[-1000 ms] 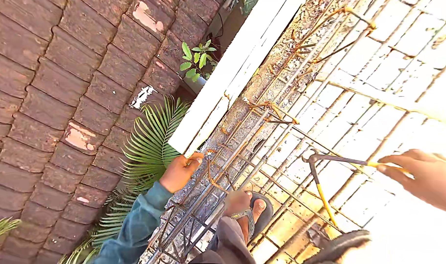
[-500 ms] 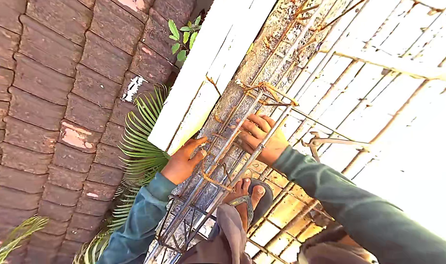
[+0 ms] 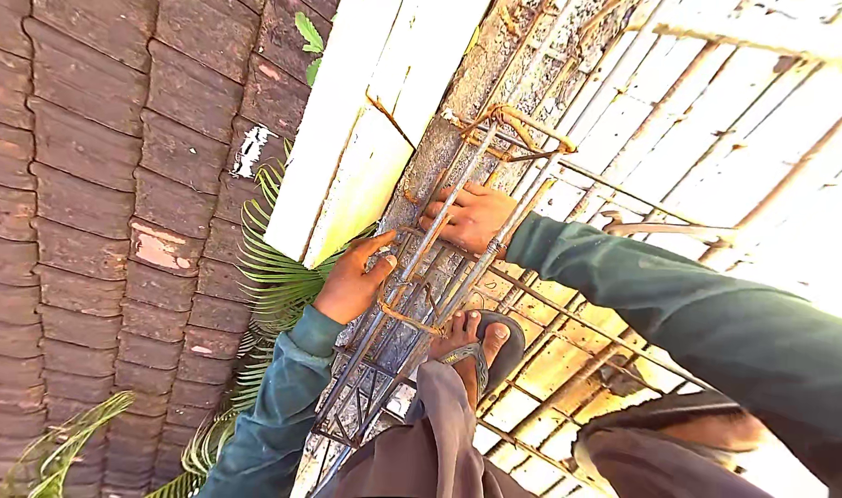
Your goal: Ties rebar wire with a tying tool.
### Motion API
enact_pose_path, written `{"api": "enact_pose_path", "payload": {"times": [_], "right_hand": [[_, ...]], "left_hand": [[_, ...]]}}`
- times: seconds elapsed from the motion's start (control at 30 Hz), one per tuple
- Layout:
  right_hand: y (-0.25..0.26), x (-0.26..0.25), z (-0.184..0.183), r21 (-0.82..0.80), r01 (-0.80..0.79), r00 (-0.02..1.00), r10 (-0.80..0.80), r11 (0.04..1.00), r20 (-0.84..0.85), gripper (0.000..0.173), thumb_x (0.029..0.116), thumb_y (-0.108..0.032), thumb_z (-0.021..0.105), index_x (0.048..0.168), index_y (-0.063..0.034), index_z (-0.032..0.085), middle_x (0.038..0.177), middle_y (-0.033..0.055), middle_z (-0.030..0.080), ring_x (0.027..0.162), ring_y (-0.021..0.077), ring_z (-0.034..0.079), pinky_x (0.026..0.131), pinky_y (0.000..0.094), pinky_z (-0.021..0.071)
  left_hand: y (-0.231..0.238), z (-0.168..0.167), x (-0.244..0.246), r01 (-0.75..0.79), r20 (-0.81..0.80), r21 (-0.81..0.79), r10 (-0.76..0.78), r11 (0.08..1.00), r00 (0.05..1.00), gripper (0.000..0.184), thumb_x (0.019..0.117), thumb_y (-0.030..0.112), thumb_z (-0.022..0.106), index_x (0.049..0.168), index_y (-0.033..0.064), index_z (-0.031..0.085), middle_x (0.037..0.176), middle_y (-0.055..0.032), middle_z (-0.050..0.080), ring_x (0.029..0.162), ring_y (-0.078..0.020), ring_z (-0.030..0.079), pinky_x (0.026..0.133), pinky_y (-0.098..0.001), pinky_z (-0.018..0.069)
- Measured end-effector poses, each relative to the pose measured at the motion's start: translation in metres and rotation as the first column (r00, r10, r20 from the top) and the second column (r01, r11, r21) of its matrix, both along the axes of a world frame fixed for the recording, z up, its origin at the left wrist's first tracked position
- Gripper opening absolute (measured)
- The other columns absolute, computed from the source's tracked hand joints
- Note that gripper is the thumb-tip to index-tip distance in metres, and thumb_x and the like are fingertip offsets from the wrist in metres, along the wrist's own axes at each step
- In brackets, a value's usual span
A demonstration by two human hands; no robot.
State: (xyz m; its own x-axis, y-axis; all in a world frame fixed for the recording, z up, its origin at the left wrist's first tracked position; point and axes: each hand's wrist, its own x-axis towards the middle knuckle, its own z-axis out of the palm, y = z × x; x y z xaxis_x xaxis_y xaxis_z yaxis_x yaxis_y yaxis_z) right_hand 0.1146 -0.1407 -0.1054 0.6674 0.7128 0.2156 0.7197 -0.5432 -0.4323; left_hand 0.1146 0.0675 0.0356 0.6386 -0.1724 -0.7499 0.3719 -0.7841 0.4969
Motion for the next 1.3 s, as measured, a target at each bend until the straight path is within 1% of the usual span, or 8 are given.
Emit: {"api": "enact_pose_path", "payload": {"times": [0.1,0.27,0.4,0.5,0.77,0.97,1.1,1.3], "right_hand": [[-0.002,0.002,-0.007,0.030,-0.031,0.999,0.030,0.999,0.040,0.021,0.0902,0.005,0.061,0.105,-0.0037,0.073,0.111,0.0145,0.072,0.108,0.0364,0.069,0.088,0.0484,0.0573],[-0.002,0.003,-0.012,0.078,-0.002,0.999,-0.001,0.997,0.044,0.017,0.0905,0.004,0.060,0.100,-0.0022,0.073,0.101,0.0153,0.072,0.099,0.0376,0.071,0.077,0.0485,0.0593],[-0.007,0.006,0.004,0.042,-0.038,0.997,0.041,0.998,-0.072,0.031,0.0880,0.003,0.064,0.116,-0.0056,0.073,0.108,0.0181,0.072,0.105,0.0411,0.070,0.080,0.0521,0.0586],[-0.009,0.008,0.011,-0.024,-0.069,0.987,0.065,0.997,-0.145,0.037,0.0892,0.004,0.065,0.123,-0.0101,0.072,0.115,0.0158,0.071,0.112,0.0395,0.067,0.085,0.0516,0.0579],[-0.007,0.011,0.006,-0.002,-0.067,0.992,0.066,0.998,-0.106,0.017,0.0939,0.004,0.060,0.103,-0.0031,0.073,0.105,0.0158,0.072,0.108,0.0381,0.068,0.082,0.0495,0.0585],[0.002,0.013,0.009,-0.020,0.036,0.971,-0.040,0.999,-0.237,0.011,0.0901,0.000,0.068,0.099,-0.0026,0.074,0.105,0.0168,0.072,0.106,0.0406,0.069,0.080,0.0542,0.0586],[-0.003,0.016,0.031,-0.178,-0.068,0.864,-0.032,0.982,-0.503,0.037,0.0919,-0.008,0.069,0.129,-0.0058,0.068,0.138,0.0156,0.061,0.135,0.0378,0.051,0.107,0.0515,0.0470],[-0.005,0.011,0.038,-0.171,-0.040,0.844,-0.059,0.984,-0.533,0.036,0.0941,-0.018,0.070,0.128,-0.0076,0.069,0.137,0.0140,0.062,0.135,0.0351,0.051,0.107,0.0485,0.0467]], "left_hand": [[0.053,-0.061,0.001,0.088,0.031,-0.136,-0.085,0.987,0.996,0.043,0.1041,0.027,0.053,0.145,0.0162,0.058,0.146,-0.0131,0.055,0.131,-0.0246,0.055,0.105,-0.0478,0.0475],[0.052,-0.062,0.004,0.053,-0.010,-0.118,-0.055,0.992,0.998,0.042,0.1035,0.027,0.054,0.144,0.0187,0.059,0.146,-0.0107,0.054,0.132,-0.0231,0.054,0.106,-0.0485,0.0468],[0.028,-0.032,0.000,-0.028,-0.043,-0.102,0.024,0.994,0.999,0.040,0.1070,0.019,0.051,0.146,0.0110,0.054,0.149,-0.0166,0.052,0.131,-0.0287,0.054,0.106,-0.0484,0.0443],[0.044,-0.062,-0.011,0.031,0.025,-0.111,-0.028,0.993,0.999,0.040,0.1060,0.020,0.051,0.145,0.0172,0.057,0.147,-0.0098,0.053,0.127,-0.0220,0.058,0.101,-0.0427,0.0517],[0.056,-0.093,-0.028,0.071,0.089,-0.070,-0.065,0.995,0.994,0.038,0.1081,0.018,0.048,0.146,0.0222,0.053,0.146,-0.0030,0.055,0.126,-0.0172,0.059,0.100,-0.0387,0.0535],[0.013,-0.082,-0.057,0.009,0.245,0.028,-0.016,1.000,0.969,0.049,0.1021,0.028,0.062,0.141,-0.0004,0.052,0.131,-0.0174,0.063,0.121,-0.0240,0.060,0.103,-0.0372,0.0477],[0.012,-0.082,-0.058,-0.038,0.218,-0.003,0.038,0.999,0.975,0.046,0.1026,0.024,0.060,0.141,0.0006,0.052,0.130,-0.0175,0.064,0.119,-0.0241,0.061,0.101,-0.0369,0.0493],[0.053,-0.106,-0.035,0.022,0.144,-0.057,-0.013,0.998,0.989,0.035,0.1077,0.022,0.047,0.142,0.0205,0.054,0.136,-0.0031,0.063,0.114,-0.0154,0.066,0.096,-0.0386,0.0558]]}}
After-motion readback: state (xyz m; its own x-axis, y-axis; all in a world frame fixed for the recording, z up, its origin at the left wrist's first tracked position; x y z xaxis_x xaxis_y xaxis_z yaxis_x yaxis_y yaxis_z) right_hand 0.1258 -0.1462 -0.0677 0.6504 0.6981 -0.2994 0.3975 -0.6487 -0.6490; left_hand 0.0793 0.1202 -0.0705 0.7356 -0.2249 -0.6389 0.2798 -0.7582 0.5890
